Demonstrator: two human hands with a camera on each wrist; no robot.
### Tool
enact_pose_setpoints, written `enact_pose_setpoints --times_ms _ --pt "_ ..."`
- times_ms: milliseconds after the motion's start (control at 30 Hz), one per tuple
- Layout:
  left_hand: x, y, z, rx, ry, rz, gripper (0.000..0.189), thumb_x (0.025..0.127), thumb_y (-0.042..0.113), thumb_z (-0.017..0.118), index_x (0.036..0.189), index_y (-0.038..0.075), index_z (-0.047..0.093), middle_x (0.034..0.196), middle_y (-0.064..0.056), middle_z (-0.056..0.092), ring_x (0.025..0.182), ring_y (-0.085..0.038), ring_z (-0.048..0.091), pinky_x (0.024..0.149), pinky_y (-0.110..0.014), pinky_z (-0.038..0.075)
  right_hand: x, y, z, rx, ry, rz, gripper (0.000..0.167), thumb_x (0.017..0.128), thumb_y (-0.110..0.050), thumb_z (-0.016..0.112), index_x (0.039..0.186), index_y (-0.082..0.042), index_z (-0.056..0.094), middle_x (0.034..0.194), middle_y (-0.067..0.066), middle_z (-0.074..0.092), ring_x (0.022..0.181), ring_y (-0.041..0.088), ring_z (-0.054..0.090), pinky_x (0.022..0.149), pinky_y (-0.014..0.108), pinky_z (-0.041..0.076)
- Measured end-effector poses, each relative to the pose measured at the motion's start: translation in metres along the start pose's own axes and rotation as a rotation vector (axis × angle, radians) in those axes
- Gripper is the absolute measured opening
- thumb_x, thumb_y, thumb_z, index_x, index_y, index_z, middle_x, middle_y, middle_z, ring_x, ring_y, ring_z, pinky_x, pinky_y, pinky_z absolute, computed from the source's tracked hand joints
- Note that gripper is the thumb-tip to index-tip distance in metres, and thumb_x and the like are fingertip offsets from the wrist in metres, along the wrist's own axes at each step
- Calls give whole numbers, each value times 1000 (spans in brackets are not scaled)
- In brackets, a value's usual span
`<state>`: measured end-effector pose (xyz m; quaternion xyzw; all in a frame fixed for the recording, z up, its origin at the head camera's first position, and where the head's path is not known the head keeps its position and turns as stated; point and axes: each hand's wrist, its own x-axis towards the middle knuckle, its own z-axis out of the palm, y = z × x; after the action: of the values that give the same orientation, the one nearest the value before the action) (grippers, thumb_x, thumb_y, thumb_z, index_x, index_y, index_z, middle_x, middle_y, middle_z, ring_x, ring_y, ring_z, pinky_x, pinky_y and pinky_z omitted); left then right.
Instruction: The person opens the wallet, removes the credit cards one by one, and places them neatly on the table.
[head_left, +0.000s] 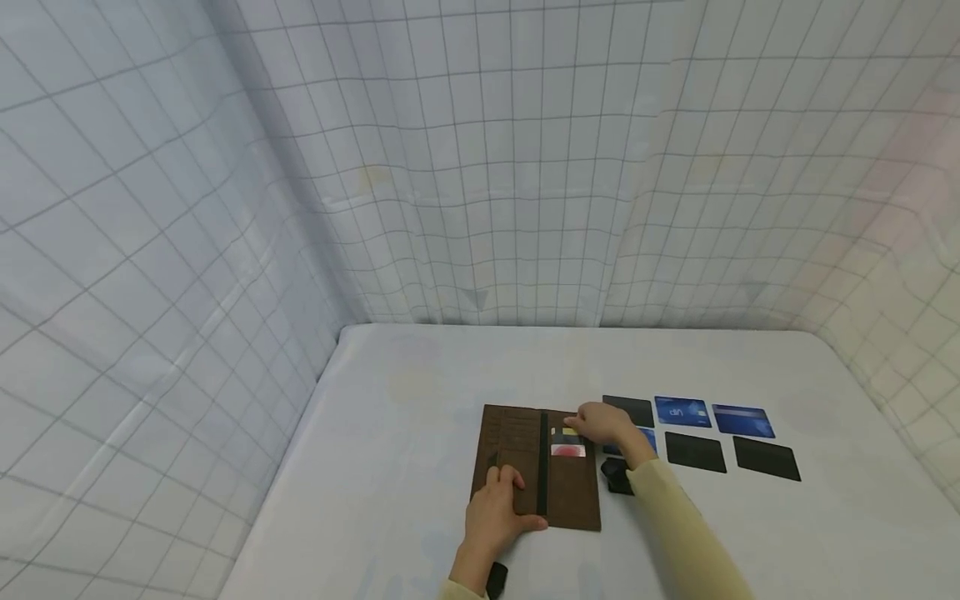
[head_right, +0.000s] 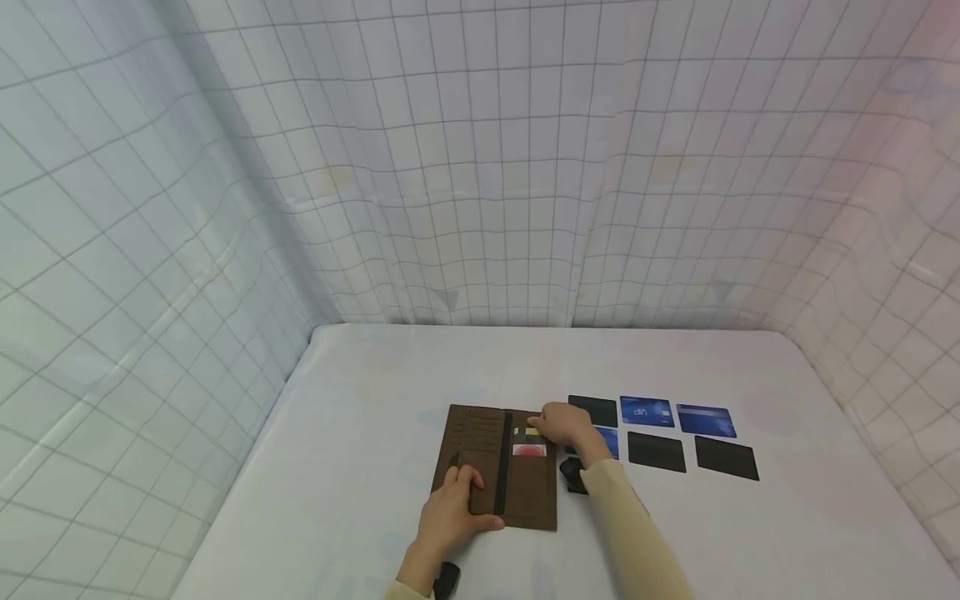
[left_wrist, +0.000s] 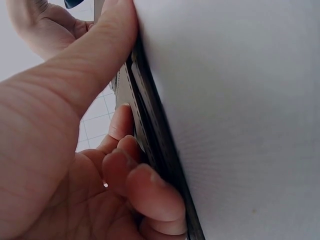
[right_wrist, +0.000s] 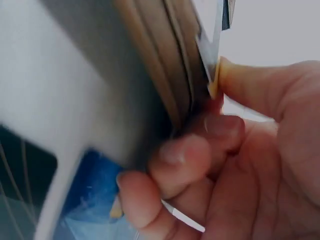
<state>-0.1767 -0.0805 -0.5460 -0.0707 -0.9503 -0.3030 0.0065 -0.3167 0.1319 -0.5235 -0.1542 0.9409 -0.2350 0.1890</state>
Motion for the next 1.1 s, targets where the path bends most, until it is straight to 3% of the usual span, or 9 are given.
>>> enact_pose_setpoints --times_ms 200,567,800,967,1100 --pt "0 0 0 1 6 14 60 60 43 87 94 16 47 82 2 35 55 -11 36 50 -27 34 1 4 -1 83 -15 -12 41 94 -33 59 61 -12 48 56 -4 37 49 10 31 49 27 30" --pt "0 1 -1 8 -8 22 58 61 41 87 92 15 46 80 2 32 54 -11 34 50 -26 33 0 2 7 -13 73 5 35 95 -37 57 73 -11 52 63 -2 48 54 12 41 51 27 33" --pt "-1 0 1 13 -10 25 58 61 41 87 93 15 46 81 2 34 54 -12 36 50 -27 34 1 1 11 -80 150 44 37 97 -34 54 69 -11 50 60 -1 45 52 13 40 50 28 32" --pt "-2 -3 1 15 3 26 58 60 42 88 92 16 47 81 2 34 54 -12 36 49 -27 34 -3 -5 7 -72 123 32 31 91 -36 63 73 -12 55 63 -3 49 55 13 44 51 28 34" --pt "-1 -1 -1 4 9 29 58 60 40 88 92 15 47 80 2 34 54 -11 36 49 -27 34 -3 -8 0 -67 86 17 35 88 -36 67 65 -14 54 58 -6 44 51 10 38 48 26 30"
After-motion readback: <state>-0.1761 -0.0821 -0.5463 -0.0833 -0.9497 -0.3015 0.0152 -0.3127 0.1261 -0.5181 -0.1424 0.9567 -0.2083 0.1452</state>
